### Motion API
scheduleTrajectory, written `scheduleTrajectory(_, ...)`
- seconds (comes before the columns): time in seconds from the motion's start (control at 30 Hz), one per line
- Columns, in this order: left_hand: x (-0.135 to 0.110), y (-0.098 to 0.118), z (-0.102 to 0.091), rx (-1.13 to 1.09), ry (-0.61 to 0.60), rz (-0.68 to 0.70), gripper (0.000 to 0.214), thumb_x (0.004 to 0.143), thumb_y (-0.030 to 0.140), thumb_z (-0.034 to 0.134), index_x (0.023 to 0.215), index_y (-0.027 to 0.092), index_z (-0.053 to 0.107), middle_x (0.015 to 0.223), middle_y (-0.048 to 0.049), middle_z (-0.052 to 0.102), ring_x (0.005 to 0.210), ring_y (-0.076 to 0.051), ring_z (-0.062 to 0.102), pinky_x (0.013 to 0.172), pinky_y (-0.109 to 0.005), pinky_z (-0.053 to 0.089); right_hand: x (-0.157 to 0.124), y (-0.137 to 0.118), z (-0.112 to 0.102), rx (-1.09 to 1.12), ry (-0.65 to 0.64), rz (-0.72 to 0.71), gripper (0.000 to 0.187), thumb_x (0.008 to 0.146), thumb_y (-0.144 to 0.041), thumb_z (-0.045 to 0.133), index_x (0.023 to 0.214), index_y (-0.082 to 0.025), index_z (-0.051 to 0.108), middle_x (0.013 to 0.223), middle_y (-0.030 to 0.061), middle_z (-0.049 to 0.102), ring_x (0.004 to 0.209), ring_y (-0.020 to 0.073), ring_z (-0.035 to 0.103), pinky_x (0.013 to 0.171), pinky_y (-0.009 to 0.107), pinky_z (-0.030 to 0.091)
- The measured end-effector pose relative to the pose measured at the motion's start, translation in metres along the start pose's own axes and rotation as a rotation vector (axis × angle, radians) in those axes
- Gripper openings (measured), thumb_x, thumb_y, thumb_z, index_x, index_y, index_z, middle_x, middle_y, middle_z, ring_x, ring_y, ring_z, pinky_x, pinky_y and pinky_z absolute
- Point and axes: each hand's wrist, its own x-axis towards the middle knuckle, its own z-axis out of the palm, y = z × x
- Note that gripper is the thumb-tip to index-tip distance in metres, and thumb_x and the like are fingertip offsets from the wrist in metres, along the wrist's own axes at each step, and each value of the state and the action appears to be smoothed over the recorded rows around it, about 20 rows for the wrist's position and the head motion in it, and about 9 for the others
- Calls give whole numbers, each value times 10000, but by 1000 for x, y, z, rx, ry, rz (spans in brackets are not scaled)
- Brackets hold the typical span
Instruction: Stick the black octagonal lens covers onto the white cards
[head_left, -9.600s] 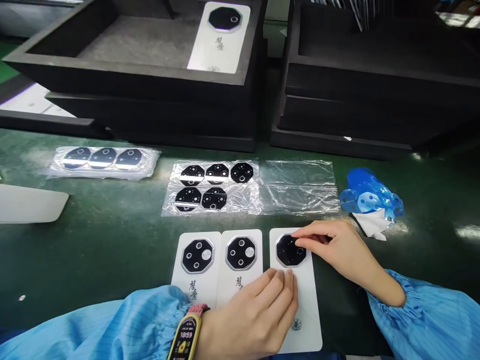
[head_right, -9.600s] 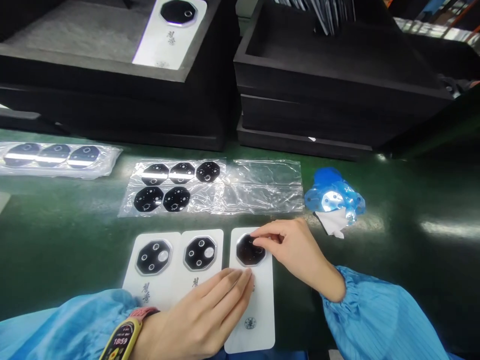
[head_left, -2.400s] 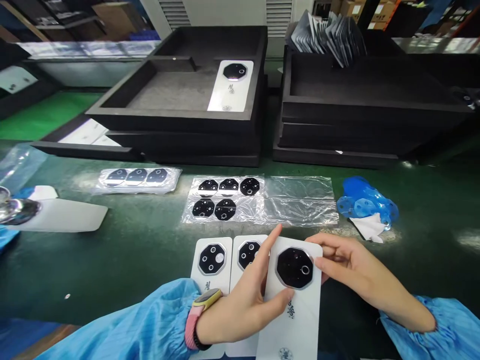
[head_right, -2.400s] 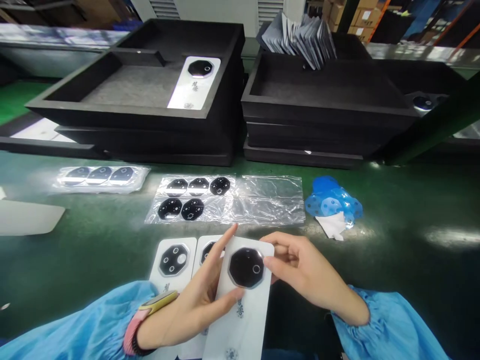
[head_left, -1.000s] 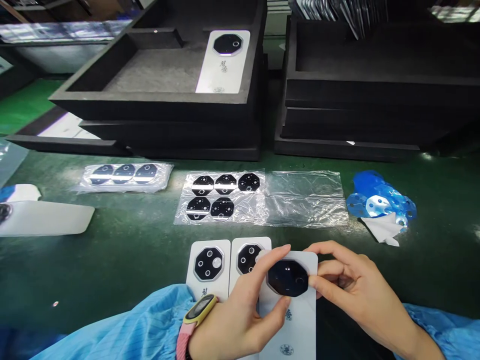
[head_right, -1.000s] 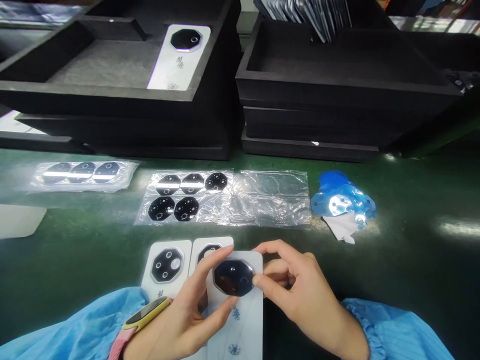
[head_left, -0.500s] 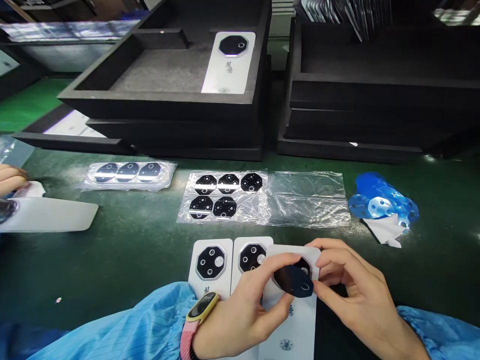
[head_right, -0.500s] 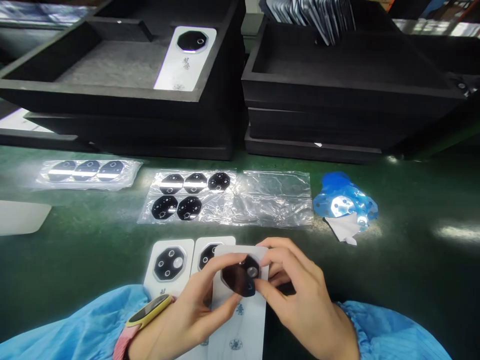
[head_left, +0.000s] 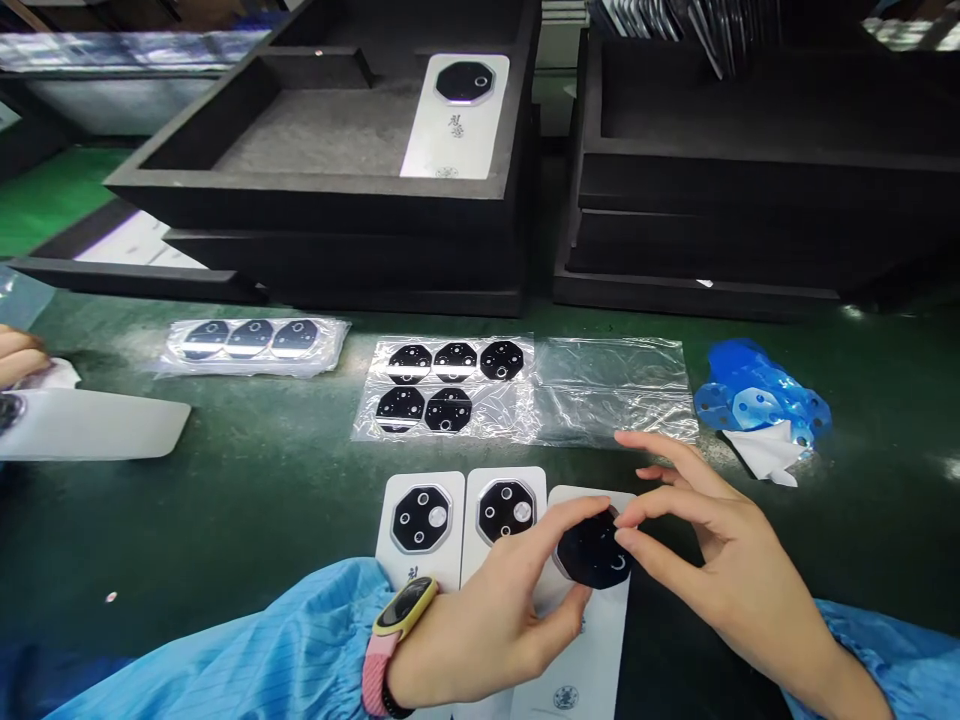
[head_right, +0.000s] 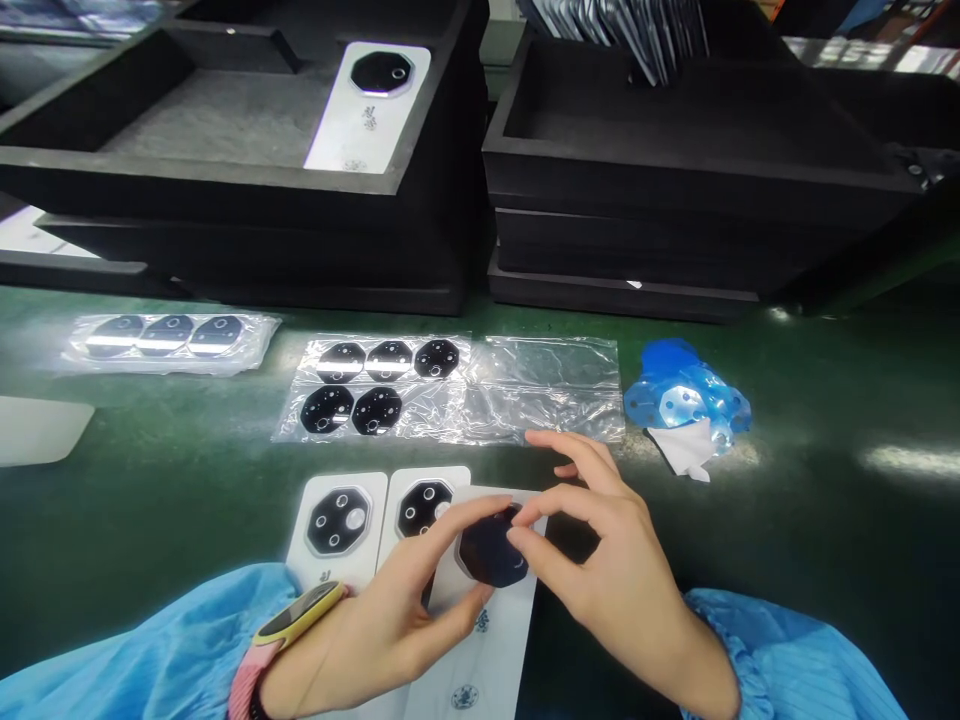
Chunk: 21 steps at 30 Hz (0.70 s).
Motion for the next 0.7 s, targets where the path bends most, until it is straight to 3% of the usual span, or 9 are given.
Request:
scheduleTrajectory(0.1,0,0,0,6,2,13,565,844,63,505,1353,258,357,1402,-72,462,1227,-231,506,1014,-368,462,1,0,1,12,-63,68,104,769,-290,643,681,-262,691,1264,23,579,1099,271,562,903,434,505)
scheduleTrajectory(0.23,0,-1,0,2,1,-4,575,834,65,518,1348,269,363,1395,-63,465,1206,-239,520,996,-365,477,1,1,0,5,-109,85,157,795,-293,609,660,-258,681,1269,20,577,1099,268,560,909,438,499)
scheduleTrajectory(0.37,0,-1,0,-4,4,-30,545,828,88,528,1326,265,399,1347,-65,506,1114,-260,578,927,-366,525,0,2,0,-49,7,20,88,796,-331,620,770,-276,683,1203,34,608,1111,278,559,887,444,512)
scheduleTrajectory(0.5,0,-1,0,-14,-14,-13,507,835,69,492,1288,281,408,1270,-32,559,940,-189,641,862,-314,552,0,3,2,-159,120,-152,113,828,-274,589,747,-267,668,1123,46,638,1072,260,576,811,391,546)
scheduleTrajectory(0.6,-1,0,-1,24,-1,27,523,849,62,492,1299,299,370,1283,-19,547,1031,-186,612,954,-327,504,0,4,2,-207,137,-224,133,836,-211,572,756,-261,665,1106,44,646,1069,243,573,796,362,551)
scheduleTrajectory(0.7,-2,0,0,73,48,69,588,866,60,503,1348,325,294,1340,-28,499,1162,-197,545,992,-310,472,-1,3,1,-191,110,-197,142,833,-204,572,753,-266,672,1113,36,643,1073,241,569,812,365,546)
